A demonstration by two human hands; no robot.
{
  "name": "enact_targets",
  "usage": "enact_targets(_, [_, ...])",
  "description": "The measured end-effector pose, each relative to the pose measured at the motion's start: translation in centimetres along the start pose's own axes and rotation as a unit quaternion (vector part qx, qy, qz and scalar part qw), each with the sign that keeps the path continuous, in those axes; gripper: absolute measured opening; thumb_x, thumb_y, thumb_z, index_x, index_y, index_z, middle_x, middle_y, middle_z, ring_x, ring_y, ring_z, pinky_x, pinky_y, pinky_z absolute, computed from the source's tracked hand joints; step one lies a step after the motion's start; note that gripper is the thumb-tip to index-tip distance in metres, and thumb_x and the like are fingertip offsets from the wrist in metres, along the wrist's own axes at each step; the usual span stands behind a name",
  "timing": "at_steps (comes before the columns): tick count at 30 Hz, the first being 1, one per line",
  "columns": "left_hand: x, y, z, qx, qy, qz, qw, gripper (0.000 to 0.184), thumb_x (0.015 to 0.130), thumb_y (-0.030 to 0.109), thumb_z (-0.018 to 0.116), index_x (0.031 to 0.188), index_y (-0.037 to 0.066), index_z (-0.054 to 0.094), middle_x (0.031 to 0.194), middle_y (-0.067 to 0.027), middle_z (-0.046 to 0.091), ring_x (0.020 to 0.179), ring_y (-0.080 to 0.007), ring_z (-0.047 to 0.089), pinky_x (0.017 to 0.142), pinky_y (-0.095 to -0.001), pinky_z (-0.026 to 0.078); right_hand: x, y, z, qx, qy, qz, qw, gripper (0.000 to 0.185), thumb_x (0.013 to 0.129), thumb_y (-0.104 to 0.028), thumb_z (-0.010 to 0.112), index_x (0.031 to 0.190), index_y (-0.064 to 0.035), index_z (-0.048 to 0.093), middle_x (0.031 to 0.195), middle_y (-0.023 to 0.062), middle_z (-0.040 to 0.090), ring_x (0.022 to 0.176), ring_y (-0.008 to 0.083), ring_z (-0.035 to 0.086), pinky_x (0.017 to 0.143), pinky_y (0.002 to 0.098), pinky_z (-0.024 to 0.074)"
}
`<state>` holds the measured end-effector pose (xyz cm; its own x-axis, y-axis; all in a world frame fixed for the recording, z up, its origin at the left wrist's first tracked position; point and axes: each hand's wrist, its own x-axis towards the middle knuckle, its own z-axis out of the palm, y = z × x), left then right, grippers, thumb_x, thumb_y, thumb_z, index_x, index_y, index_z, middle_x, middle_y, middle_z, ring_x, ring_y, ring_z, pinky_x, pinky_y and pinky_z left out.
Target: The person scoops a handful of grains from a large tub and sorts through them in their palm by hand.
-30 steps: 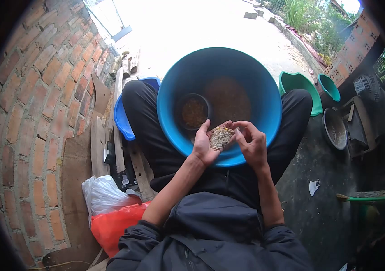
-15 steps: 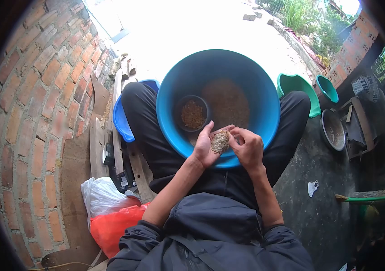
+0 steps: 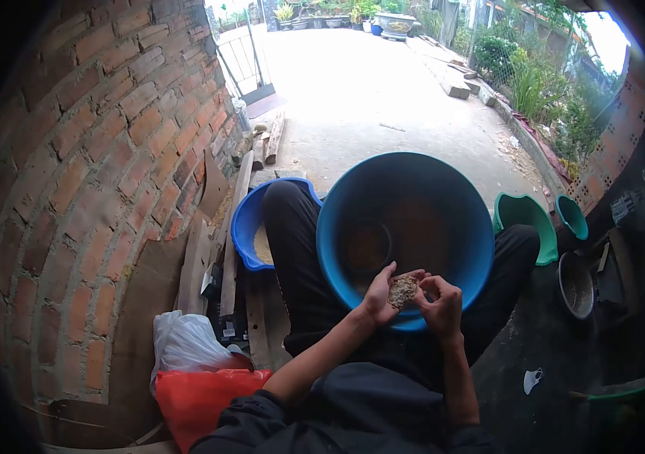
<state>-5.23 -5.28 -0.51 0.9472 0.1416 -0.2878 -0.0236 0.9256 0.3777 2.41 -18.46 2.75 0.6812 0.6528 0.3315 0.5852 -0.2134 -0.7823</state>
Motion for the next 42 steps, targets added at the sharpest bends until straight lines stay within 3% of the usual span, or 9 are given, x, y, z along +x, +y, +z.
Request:
enact_targets(6, [-0.1,0.1,0.4,-0.012,0.023,0.000,1.000,0.064,0.104,0.042,0.019,0.130,-0.008,0.050,0.131,-0.0200,0.056,0.122,-0.0297,0.055,0.108,-0.0410,0.041,0.0,0.1,-0.2,0.010,-0.002,-0.003,1.000,0.012,0.075,-0.008,0.068,0.079,0.0002,0.060,0.061,0.0063,0.055,0.052,0.0115,0.050,0.052,0.0277,0.0419])
enact_targets(15, [-0.4,0.3,0.8,0.018,0.062,-0.002,0.998,0.058,0.105,0.040,0.023,0.126,-0.004,0.052,0.120,-0.0160,0.061,0.112,-0.0268,0.060,0.100,-0.0402,0.049,1.2,-1.1,0.1,0.131,0.032,-0.029,0.990,0.013,0.084,-0.012,0.066,0.082,0.0006,0.062,0.059,0.0010,0.053,0.053,0.0053,0.047,0.050,0.0245,0.0387])
enact_targets(24, [0.0,-0.1,0.0,0.045,0.085,0.050,0.994,0.044,0.104,0.038,0.030,0.123,0.004,0.049,0.111,-0.0109,0.063,0.102,-0.0230,0.063,0.092,-0.0407,0.052,7.2,-4.3,2.7,-0.041,-0.008,-0.181,0.983,0.021,0.088,-0.021,0.071,0.090,-0.0006,0.065,0.059,0.0050,0.054,0.050,0.0101,0.048,0.049,0.0282,0.0381])
enact_targets(34, [0.0,0.0,0.1,-0.019,0.036,0.013,0.999,0.043,0.104,0.037,0.030,0.118,0.003,0.054,0.109,-0.0097,0.065,0.101,-0.0226,0.064,0.091,-0.0402,0.052,3.2,-2.8,0.2,-0.005,-0.015,-0.058,0.998,0.017,0.089,-0.016,0.069,0.096,-0.0012,0.066,0.064,0.0036,0.057,0.056,0.0102,0.053,0.054,0.0269,0.0429])
enact_targets(35, [-0.1,0.0,0.2,-0.017,0.044,0.017,0.999,0.047,0.104,0.038,0.030,0.119,0.001,0.054,0.110,-0.0115,0.065,0.102,-0.0238,0.064,0.093,-0.0400,0.052,2.6,-3.4,0.2,0.115,-0.023,-0.051,0.992,0.017,0.090,-0.014,0.068,0.098,-0.0007,0.065,0.067,0.0019,0.058,0.059,0.0086,0.054,0.056,0.0255,0.0427])
enact_targets(36, [-0.3,0.0,0.2,-0.014,0.054,0.019,0.998,0.050,0.104,0.039,0.030,0.120,-0.001,0.055,0.111,-0.0133,0.065,0.104,-0.0249,0.064,0.094,-0.0397,0.051,1.8,-4.3,0.0,0.233,-0.029,-0.039,0.971,0.017,0.090,-0.012,0.068,0.100,-0.0003,0.064,0.071,0.0001,0.059,0.062,0.0071,0.054,0.058,0.0241,0.0426])
enact_targets(38, [-0.3,0.1,-0.1,-0.027,0.001,0.002,1.000,0.054,0.103,0.041,0.029,0.119,-0.002,0.058,0.116,-0.0150,0.065,0.110,-0.0275,0.062,0.098,-0.0406,0.049,-0.1,-7.4,-1.4,0.538,-0.107,-0.011,0.836,0.052,0.090,-0.050,0.061,0.103,0.0002,0.058,0.078,0.0005,0.057,0.067,0.0105,0.050,0.067,0.0247,0.0415])
enact_targets(39, [-0.1,0.2,-0.2,-0.040,0.009,-0.006,0.999,0.055,0.103,0.041,0.028,0.119,-0.003,0.058,0.117,-0.0163,0.065,0.112,-0.0287,0.061,0.099,-0.0408,0.048,-1.0,-9.8,-1.9,0.649,-0.148,-0.027,0.746,0.061,0.088,-0.063,0.053,0.088,-0.0031,0.060,0.072,0.0017,0.055,0.063,0.0150,0.051,0.081,0.0369,0.0441])
enact_targets(42, [-0.3,0.5,0.6,-0.008,0.029,0.009,1.000,0.057,0.104,0.039,0.025,0.121,-0.005,0.057,0.120,-0.0183,0.064,0.117,-0.0316,0.058,0.103,-0.0412,0.045,-3.8,-17.6,-4.5,0.801,-0.261,-0.069,0.534,0.066,0.091,-0.066,0.048,0.057,-0.0095,0.050,0.048,-0.0006,0.039,0.043,0.0155,0.042,0.097,0.0585,0.0323])
